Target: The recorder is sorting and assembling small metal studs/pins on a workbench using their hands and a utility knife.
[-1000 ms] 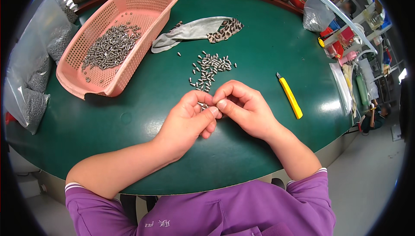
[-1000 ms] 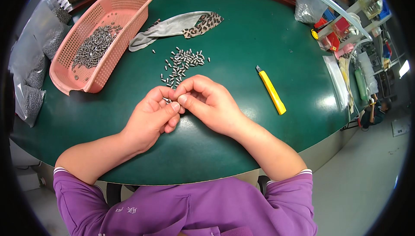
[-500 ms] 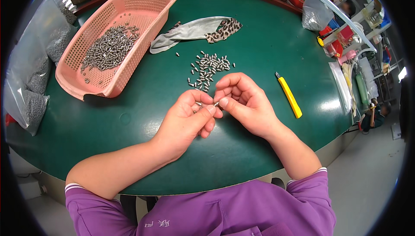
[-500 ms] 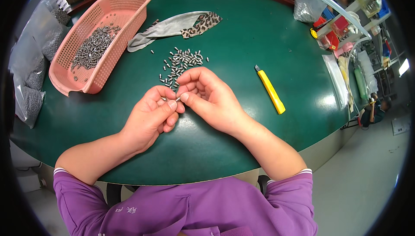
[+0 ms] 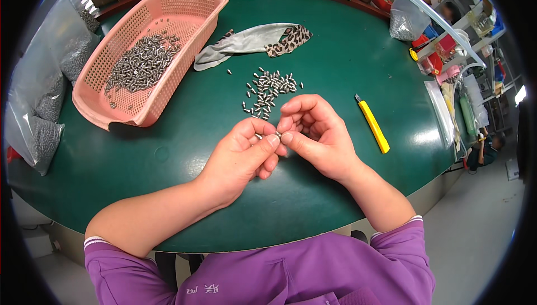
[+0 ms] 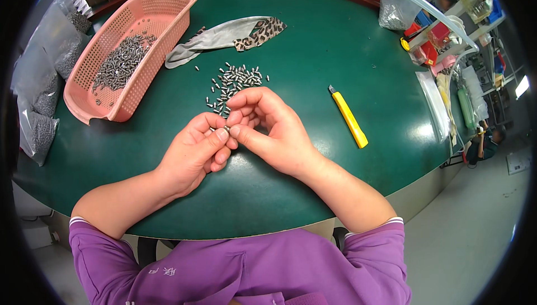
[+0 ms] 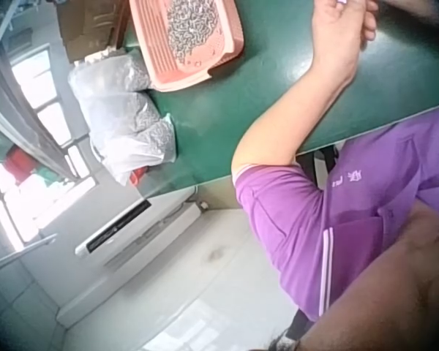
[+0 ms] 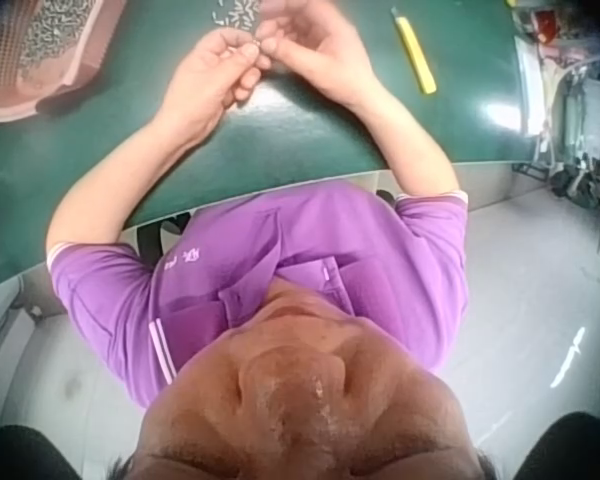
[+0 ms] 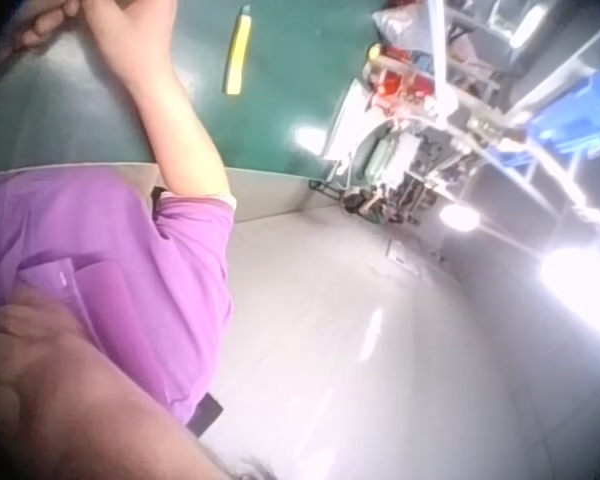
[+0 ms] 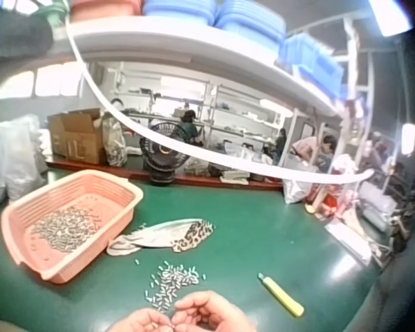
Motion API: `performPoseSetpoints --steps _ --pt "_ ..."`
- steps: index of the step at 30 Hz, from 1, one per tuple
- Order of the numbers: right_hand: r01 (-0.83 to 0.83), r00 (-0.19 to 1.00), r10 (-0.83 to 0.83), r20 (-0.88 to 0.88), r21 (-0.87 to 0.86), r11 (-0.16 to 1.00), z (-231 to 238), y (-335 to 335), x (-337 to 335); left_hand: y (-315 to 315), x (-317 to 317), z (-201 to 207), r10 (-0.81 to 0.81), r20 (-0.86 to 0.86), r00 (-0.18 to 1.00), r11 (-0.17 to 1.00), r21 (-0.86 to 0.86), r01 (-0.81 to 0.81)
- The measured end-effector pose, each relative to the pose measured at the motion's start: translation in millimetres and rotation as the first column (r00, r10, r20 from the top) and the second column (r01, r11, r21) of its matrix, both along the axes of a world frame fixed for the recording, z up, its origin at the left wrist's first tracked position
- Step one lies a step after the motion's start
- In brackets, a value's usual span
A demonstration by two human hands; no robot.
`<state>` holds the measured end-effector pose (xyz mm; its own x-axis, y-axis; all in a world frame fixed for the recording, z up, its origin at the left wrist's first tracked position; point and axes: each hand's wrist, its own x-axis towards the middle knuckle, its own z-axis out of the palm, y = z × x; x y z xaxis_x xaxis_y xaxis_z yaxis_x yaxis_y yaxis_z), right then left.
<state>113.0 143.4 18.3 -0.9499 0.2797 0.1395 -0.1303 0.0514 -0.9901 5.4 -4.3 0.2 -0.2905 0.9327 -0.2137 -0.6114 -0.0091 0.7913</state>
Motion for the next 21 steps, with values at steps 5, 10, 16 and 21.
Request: performPoseSetpoints --steps 5,10,16,21 --pt "0.014 1.0 -0.014 -0.008 0.095 0.995 0 1 1 1 0 2 -0.002 0.026 1.0 1.0 -0.019 0.002" --pt "0.117 0.986 -0.037 -0.163 0.518 0.848 3 2 2 0 0 1 0.004 0.047 0.999 1.0 -0.01 -0.004" --pt "0.29 0.95 -0.192 -0.247 0.463 0.838 -4 7 -3 0 -2 3 -0.013 0.096 0.995 1.0 0.001 0.013" --pt "0.275 0.96 -0.246 -0.134 0.619 0.736 -6 14 -6 -3 -1 3 0.009 0.12 0.993 1.0 0.014 -0.01"
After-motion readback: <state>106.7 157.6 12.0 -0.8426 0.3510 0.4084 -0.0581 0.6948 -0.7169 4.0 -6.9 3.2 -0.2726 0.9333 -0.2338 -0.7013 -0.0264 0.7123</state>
